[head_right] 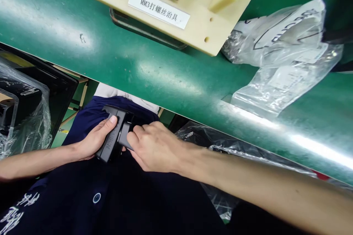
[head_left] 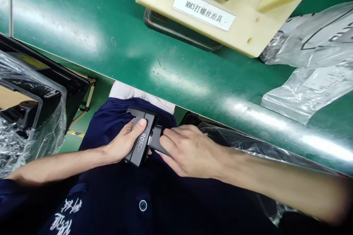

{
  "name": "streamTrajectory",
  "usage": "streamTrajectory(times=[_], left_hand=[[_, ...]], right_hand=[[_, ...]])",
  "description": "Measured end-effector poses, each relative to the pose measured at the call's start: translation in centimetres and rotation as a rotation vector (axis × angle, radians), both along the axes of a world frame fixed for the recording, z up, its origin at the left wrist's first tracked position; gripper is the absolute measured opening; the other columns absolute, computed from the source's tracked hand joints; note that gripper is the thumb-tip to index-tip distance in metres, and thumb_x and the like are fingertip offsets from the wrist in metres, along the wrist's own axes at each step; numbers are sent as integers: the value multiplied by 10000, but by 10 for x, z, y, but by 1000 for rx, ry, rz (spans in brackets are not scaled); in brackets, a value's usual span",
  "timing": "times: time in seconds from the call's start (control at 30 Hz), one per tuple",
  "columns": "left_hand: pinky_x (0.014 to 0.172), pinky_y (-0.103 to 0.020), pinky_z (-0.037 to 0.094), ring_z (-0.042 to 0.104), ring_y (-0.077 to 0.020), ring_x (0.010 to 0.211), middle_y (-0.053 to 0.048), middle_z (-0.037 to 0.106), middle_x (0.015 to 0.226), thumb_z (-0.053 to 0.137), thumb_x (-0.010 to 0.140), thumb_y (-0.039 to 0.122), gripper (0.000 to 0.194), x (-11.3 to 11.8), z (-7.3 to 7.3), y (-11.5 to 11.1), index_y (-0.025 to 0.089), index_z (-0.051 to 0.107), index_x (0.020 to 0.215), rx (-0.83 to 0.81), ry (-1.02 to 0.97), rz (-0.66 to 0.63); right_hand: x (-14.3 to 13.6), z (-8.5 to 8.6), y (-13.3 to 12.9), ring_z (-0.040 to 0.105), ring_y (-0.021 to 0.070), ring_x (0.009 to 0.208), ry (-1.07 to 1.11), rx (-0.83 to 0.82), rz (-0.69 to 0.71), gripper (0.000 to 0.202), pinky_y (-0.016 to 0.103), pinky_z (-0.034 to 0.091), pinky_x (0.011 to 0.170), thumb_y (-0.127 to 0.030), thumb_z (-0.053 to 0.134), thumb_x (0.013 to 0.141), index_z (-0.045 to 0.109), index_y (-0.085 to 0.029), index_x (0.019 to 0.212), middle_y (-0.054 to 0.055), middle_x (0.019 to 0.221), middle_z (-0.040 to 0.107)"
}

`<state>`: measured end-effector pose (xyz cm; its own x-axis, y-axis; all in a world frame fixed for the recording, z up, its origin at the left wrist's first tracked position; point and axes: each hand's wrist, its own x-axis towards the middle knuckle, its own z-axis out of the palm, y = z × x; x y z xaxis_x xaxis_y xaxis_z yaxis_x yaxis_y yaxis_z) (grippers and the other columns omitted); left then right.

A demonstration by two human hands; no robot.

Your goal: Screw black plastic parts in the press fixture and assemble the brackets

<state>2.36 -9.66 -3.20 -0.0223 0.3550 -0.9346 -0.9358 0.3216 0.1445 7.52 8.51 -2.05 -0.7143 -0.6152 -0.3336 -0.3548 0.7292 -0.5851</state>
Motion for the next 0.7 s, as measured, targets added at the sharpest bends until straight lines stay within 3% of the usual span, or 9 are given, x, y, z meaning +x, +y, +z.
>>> streamTrajectory(times=[0.13,0.3,0.43,0.6,0.7], left_hand=[[342,-194,444,584,-145,406,29,570,523,629,554,836,758,-1,1,-2,172,501,898,-19,-16,-15],[352,-202,458,595,-155,410,29,555,495,642,562,820,713,0,-3,-2,174,502,828,-24,-60,-17],[348,-207,461,595,-155,398,30,555,508,667,563,797,690,2,-7,-1,167,519,802,-73,-79,-9],[334,-210,450,623,-178,415,-26,594,533,525,808,681,542,1,-10,1,142,546,752,-172,-175,-64],[343,-208,456,619,-168,412,-17,592,535,487,861,627,492,1,-11,2,147,544,772,-198,-156,-43]], right_hand=[[-1,-5,-2,444,130,506,61,67,-57,191,267,240,501,-265,511,874,494,-148,724,23,638,526],[4,-16,0,408,138,474,359,67,102,175,281,239,519,-76,405,819,446,-167,675,11,573,455],[3,-20,0,415,139,459,439,128,229,209,288,211,507,-16,363,801,427,-168,672,10,559,434],[-7,-30,0,464,162,468,411,218,440,189,297,187,482,7,381,778,469,-152,730,26,574,468],[-10,-34,-2,489,170,497,288,184,433,144,299,205,482,-24,419,801,497,-143,778,34,599,503]])
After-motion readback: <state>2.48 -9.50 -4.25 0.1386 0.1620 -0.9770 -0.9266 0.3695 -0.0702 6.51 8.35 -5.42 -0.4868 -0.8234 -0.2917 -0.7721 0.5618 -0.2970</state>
